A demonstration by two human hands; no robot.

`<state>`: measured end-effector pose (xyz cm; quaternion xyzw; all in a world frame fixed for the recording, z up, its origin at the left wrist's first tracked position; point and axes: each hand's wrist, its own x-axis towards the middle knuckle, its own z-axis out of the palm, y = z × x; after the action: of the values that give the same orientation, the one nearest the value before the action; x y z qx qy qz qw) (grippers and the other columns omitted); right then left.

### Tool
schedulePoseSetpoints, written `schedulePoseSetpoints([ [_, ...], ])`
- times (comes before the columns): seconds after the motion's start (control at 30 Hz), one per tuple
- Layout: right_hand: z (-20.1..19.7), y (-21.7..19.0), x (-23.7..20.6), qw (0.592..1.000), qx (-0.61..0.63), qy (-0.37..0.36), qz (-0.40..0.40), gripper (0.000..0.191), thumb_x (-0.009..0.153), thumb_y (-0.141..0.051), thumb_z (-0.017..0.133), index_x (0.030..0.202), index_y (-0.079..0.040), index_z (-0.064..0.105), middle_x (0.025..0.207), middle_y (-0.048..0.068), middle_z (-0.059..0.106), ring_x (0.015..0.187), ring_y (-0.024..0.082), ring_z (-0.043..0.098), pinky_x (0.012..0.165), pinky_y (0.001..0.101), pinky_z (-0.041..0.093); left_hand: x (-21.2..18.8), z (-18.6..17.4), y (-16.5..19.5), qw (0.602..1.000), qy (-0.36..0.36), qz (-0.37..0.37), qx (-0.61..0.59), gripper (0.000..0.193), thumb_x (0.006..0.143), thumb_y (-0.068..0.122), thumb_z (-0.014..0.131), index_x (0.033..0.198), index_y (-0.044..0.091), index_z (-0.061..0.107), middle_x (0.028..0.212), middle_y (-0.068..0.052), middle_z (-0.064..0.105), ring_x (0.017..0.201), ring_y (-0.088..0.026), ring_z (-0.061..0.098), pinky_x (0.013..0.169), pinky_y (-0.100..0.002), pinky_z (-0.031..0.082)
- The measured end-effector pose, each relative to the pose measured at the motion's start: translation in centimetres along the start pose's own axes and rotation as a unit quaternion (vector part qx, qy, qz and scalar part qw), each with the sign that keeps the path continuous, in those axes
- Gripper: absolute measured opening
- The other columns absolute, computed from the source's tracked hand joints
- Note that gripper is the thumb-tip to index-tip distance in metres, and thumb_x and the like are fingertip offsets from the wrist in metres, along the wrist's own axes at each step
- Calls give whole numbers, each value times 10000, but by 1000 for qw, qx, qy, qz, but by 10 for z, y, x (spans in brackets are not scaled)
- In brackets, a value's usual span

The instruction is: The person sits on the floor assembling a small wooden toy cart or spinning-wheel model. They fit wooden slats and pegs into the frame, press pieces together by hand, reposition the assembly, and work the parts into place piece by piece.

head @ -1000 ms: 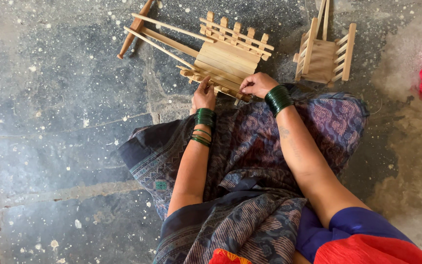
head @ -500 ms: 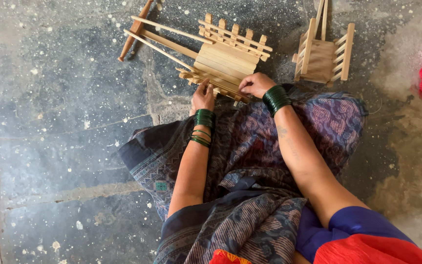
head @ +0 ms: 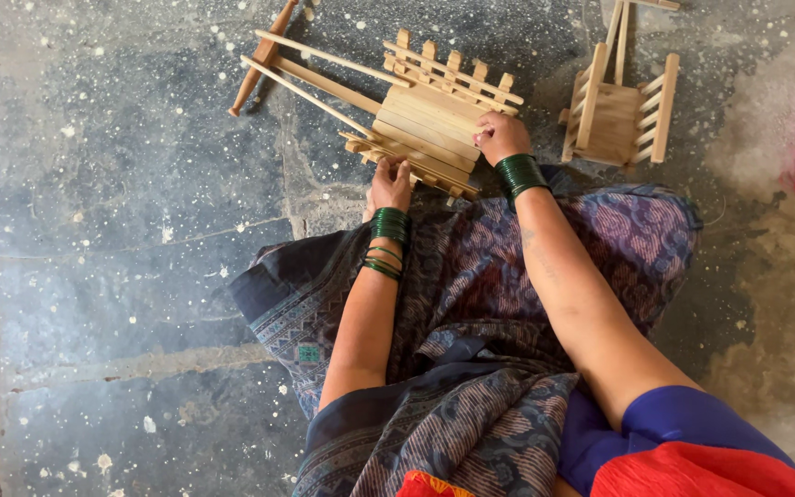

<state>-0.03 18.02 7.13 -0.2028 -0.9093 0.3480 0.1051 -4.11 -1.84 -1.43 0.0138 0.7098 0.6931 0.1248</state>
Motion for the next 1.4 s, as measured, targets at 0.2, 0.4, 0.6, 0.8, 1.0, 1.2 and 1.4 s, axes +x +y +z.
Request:
schedulePoseSetpoints([
  [0.2, 1, 2, 7, 997, 55, 44, -25, 64, 919, 51, 681, 903, -9, 696, 925, 123, 750, 844, 206, 770, 759, 312, 614, 0, 4, 0, 999, 2, -7, -34, 191, 966, 150, 655, 1101, 18, 686, 889, -46, 685, 742, -100, 604, 643, -242, 510],
  [0.4, 5, 6, 11, 990, 43, 109, -77, 112, 870, 64, 733, 940, -18, 705, 966, 149, 693, 861, 271, 734, 751, 378, 578, -1, 9, -3, 999, 13, 26, -22, 231, 981, 162, 651, 1144, 2, 688, 949, -73, 719, 853, -130, 665, 758, -256, 539],
  [0.6, 13, 9, 13, 989, -19, 119, -86, 125, 852, 50, 732, 915, -57, 716, 967, 152, 679, 883, 341, 679, 750, 440, 547, -2, 9, -7, 999, 21, 38, 24, 230, 983, 177, 639, 1136, 14, 694, 972, -84, 734, 911, -163, 695, 819, -290, 554],
  [0.8, 17, 15, 9, 987, -88, 105, -87, 158, 853, 35, 708, 849, -119, 743, 959, 91, 735, 908, 324, 681, 787, 431, 553, -1, 11, -14, 993, 41, 42, 102, 231, 964, 201, 638, 1096, 29, 718, 930, -122, 718, 872, -228, 695, 818, -339, 550],
  [1.0, 24, 12, 12, 989, -78, 99, -82, 175, 884, 46, 668, 863, -98, 763, 941, 86, 757, 870, 267, 706, 804, 394, 568, -1, 15, -16, 991, 57, 52, 108, 232, 946, 204, 648, 1067, 30, 741, 1003, -153, 688, 908, -248, 687, 846, -367, 549],
  [1.2, 35, 0, 30, 989, -88, 37, -115, 191, 911, 68, 637, 867, -62, 770, 933, 96, 763, 889, 259, 703, 827, 383, 565, -3, 13, -17, 995, 38, 16, 93, 233, 951, 214, 633, 1075, 47, 737, 1052, -160, 660, 946, -264, 687, 888, -370, 548],
  [1.4, 36, -5, 39, 979, -134, 32, -148, 213, 892, 45, 653, 801, -106, 772, 942, 78, 771, 922, 260, 702, 838, 390, 567, -2, 12, -20, 994, 28, 23, 100, 238, 954, 226, 632, 1093, 62, 736, 1066, -165, 661, 971, -275, 679, 910, -381, 536],
])
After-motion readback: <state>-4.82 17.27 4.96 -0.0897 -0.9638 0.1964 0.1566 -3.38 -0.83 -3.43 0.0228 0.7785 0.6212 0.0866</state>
